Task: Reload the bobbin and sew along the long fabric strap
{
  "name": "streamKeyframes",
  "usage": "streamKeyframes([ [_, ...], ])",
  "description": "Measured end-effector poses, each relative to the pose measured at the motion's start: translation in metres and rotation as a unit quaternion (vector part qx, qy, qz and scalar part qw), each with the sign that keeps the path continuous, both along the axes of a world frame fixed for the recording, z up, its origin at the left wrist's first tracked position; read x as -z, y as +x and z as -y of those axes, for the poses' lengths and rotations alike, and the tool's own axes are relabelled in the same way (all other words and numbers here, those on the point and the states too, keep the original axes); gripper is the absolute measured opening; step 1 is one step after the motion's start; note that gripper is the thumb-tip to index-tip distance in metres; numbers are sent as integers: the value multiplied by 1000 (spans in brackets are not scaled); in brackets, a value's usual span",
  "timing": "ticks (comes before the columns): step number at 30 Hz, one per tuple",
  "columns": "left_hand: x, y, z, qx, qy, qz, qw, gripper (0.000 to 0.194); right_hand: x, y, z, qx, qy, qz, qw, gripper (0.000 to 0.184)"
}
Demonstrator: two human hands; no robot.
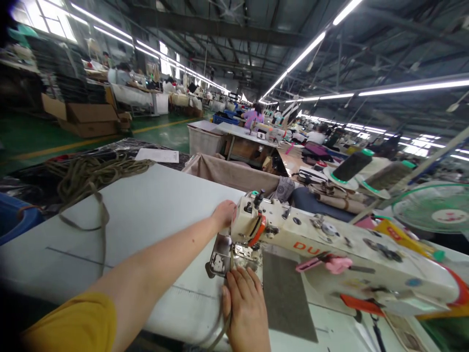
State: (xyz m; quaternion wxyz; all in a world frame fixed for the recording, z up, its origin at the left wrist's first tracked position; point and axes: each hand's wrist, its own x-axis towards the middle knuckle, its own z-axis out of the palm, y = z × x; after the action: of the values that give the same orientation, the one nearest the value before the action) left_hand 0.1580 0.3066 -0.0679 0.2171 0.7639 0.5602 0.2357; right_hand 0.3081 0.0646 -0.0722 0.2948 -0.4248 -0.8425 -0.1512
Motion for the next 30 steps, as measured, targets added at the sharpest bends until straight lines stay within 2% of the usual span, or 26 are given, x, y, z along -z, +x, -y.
streamKeyframes([
  [4, -4, -14, 1, -99, -28, 79, 992, 33, 1, -1, 2, 5, -9, -6, 1000, 26],
  [7, -6, -27, 0, -124, -66, 171, 975, 10, 2, -2, 4, 18, -11, -9, 1000, 25],
  [9, -10, -35, -1, -124, -96, 257, 954, 16, 2, -3, 6, 24, -10, -8, 1000, 25],
  [11, -17, -41, 1, -112, -121, 356, 920, 17, 1, -3, 7, 30, -10, -6, 999, 26],
  [15, -33, -56, 16, -64, -162, 534, 827, 9, -2, -4, 9, 32, -15, -25, 999, 26],
  [18, -45, -71, 33, -38, -187, 613, 766, 7, -6, -5, 12, 24, -26, -45, 998, 26],
  [20, -51, -82, 46, -30, -200, 640, 741, 13, -9, -7, 13, 20, -24, -52, 998, 25],
  [23, -55, -95, 65, -29, -212, 653, 726, 22, -11, -8, 13, 12, -15, -54, 998, 24],
  [25, -56, -101, 80, -22, -211, 654, 726, 29, -11, -7, 12, 11, -13, -49, 999, 24],
  [30, -51, -113, 118, 8, -219, 598, 771, 52, -9, -6, 10, 9, -13, -41, 999, 26],
])
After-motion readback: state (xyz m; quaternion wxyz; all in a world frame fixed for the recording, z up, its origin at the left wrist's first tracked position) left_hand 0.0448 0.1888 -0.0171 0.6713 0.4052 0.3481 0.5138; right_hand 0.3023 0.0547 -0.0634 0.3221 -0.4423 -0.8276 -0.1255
